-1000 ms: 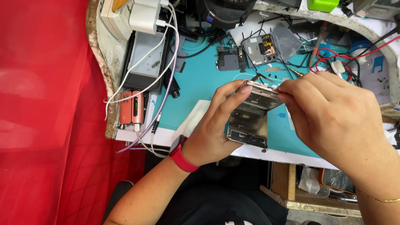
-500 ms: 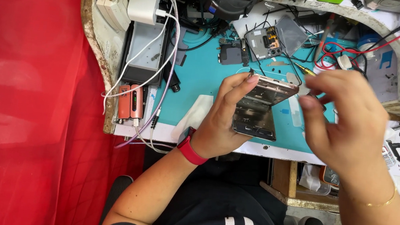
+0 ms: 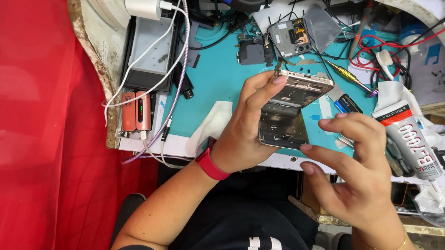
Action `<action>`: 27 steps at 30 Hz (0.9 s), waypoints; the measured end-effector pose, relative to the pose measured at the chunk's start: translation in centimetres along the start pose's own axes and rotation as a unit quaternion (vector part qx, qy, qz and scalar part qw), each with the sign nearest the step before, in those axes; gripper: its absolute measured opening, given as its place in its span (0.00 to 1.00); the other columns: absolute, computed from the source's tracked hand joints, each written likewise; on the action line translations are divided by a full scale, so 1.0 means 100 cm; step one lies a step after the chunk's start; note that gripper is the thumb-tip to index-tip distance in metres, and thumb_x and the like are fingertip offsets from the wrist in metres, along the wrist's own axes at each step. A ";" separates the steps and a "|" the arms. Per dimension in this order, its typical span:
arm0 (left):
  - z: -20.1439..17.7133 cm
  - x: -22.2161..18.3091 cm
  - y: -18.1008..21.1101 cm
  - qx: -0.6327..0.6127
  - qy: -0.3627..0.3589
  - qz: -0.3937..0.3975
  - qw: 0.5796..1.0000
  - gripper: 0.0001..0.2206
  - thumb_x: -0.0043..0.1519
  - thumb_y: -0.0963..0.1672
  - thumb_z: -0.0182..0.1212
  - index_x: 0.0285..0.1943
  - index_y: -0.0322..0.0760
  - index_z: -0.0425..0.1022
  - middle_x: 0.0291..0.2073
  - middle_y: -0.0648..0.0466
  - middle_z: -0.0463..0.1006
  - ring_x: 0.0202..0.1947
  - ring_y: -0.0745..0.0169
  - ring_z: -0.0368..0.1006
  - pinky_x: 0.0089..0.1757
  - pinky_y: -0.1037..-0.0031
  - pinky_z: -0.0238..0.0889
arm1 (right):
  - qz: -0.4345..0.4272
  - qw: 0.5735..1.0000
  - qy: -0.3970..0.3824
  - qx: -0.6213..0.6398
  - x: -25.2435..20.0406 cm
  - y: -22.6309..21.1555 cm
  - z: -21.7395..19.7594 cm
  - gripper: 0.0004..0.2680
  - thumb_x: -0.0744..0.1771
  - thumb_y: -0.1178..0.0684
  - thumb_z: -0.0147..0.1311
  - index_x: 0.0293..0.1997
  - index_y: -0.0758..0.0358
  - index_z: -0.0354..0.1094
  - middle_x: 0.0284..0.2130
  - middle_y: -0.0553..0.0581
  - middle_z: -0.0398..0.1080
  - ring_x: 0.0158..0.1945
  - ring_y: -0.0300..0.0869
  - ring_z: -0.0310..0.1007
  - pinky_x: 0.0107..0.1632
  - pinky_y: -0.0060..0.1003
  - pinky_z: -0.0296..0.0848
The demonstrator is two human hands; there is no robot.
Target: Repairing a foldable smartphone by connecting internal ribbon cables and assembling the screen.
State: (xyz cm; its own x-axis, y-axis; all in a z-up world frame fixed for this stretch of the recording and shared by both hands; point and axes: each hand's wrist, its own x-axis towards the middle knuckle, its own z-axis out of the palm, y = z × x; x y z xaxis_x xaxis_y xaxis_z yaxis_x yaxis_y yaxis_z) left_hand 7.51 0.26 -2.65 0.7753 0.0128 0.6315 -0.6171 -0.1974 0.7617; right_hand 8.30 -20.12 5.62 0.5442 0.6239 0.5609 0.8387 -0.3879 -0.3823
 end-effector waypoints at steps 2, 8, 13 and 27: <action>-0.001 -0.001 -0.001 0.002 0.001 0.001 1.000 0.39 0.66 0.42 0.73 0.81 0.49 0.46 0.73 0.43 0.55 0.78 0.44 0.57 0.73 0.58 0.64 | -0.005 1.000 -0.008 0.005 0.002 -0.001 0.004 0.05 0.69 0.55 0.55 0.46 0.62 0.74 0.54 0.67 0.64 0.57 0.65 0.64 0.64 0.59 0.68; -0.003 -0.005 -0.008 -0.004 -0.009 0.011 1.000 0.33 0.68 0.44 0.66 0.77 0.38 0.50 0.72 0.39 0.56 0.76 0.39 0.57 0.75 0.56 0.56 | -0.001 1.000 -0.004 0.003 0.011 -0.007 0.010 0.06 0.69 0.53 0.54 0.48 0.59 0.75 0.56 0.66 0.65 0.58 0.64 0.64 0.64 0.60 0.63; 0.005 -0.036 -0.044 0.096 0.071 -0.012 0.993 0.42 0.63 0.47 0.69 0.78 0.27 0.41 0.72 0.40 0.53 0.76 0.43 0.56 0.74 0.56 0.52 | -0.012 0.996 0.019 0.086 0.008 -0.013 0.000 0.07 0.71 0.56 0.53 0.53 0.63 0.71 0.56 0.66 0.65 0.57 0.63 0.67 0.63 0.56 0.70; 0.004 -0.017 -0.034 -0.077 0.116 -0.028 0.990 0.25 0.77 0.35 0.36 0.81 0.54 0.52 0.74 0.42 0.55 0.72 0.49 0.57 0.69 0.55 0.56 | 0.287 0.950 -0.034 -0.115 -0.208 0.006 -0.035 0.08 0.70 0.53 0.47 0.43 0.65 0.71 0.38 0.59 0.74 0.42 0.54 0.73 0.50 0.49 0.70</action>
State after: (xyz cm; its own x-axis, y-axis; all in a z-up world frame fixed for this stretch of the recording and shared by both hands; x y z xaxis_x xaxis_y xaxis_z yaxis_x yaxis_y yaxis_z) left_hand 8.32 0.56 -6.34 0.7681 0.2472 0.5907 -0.6016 -0.0375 0.7979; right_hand -2.47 -35.71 -3.71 0.9174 0.3040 0.2569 0.3907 -0.8109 -0.4356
